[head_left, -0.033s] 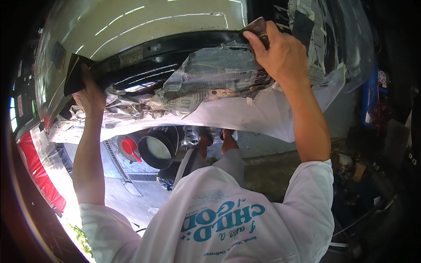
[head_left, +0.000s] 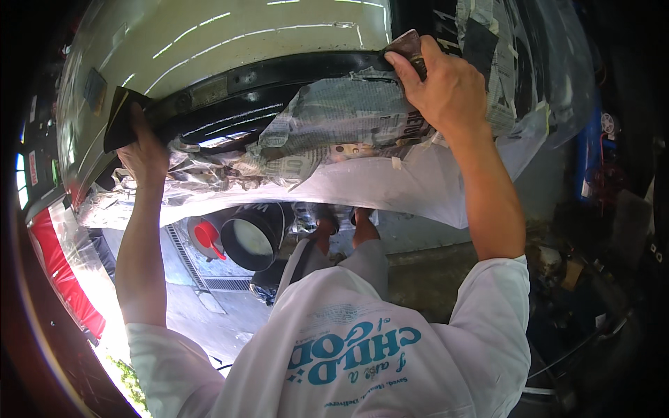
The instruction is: The person sands the surface of a car hood using two sanding blocks, one in each hand. They move the blocks back and forth across the hood's surface, focusing on the area near the windshield and the edges.
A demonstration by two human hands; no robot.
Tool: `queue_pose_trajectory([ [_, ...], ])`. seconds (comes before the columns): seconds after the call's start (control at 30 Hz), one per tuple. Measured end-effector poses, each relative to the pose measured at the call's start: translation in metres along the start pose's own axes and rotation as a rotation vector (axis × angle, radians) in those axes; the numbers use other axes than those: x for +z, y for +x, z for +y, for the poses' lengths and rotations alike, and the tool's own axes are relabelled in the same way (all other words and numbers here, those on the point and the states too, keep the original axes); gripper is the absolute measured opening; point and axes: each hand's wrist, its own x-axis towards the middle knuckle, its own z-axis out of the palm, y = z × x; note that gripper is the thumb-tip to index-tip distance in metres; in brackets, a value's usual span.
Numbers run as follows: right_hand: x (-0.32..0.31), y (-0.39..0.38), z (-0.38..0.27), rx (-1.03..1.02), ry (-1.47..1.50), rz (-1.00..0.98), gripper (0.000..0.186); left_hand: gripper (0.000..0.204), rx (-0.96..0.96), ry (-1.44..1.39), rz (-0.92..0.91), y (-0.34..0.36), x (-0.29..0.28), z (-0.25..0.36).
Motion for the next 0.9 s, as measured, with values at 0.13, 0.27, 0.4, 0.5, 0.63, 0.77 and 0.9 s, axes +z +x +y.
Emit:
queue_pose_trajectory([
  [0.13,-0.002,-0.004,0.011,0.056,0.058,-0.025,0.049,0.042,-0.095,-0.044,0.004,0.003,0.0,0.008],
  [0.27,-0.003,-0.006,0.014,0.069,0.048,-0.032,0.05,0.042,-0.079,-0.036,-0.018,0.006,0.001,0.01],
  [0.4,-0.002,-0.004,0.011,0.054,0.037,-0.019,0.049,0.043,-0.113,-0.092,0.016,0.003,0.002,0.014],
  [0.5,-0.003,-0.001,0.009,0.056,0.042,-0.025,0.048,0.043,-0.046,-0.008,0.008,0.003,0.001,0.008],
  [0.63,-0.001,0.003,0.006,0.012,0.032,-0.039,0.048,0.045,-0.071,0.017,-0.032,0.002,-0.001,0.002],
  [0.77,-0.003,0.005,0.002,0.025,0.043,-0.06,0.049,0.046,-0.186,-0.08,-0.011,0.001,0.001,0.014],
  [0.9,-0.003,0.008,-0.006,-0.003,0.024,-0.032,0.049,0.047,-0.167,0.002,-0.027,0.001,0.0,0.012],
])
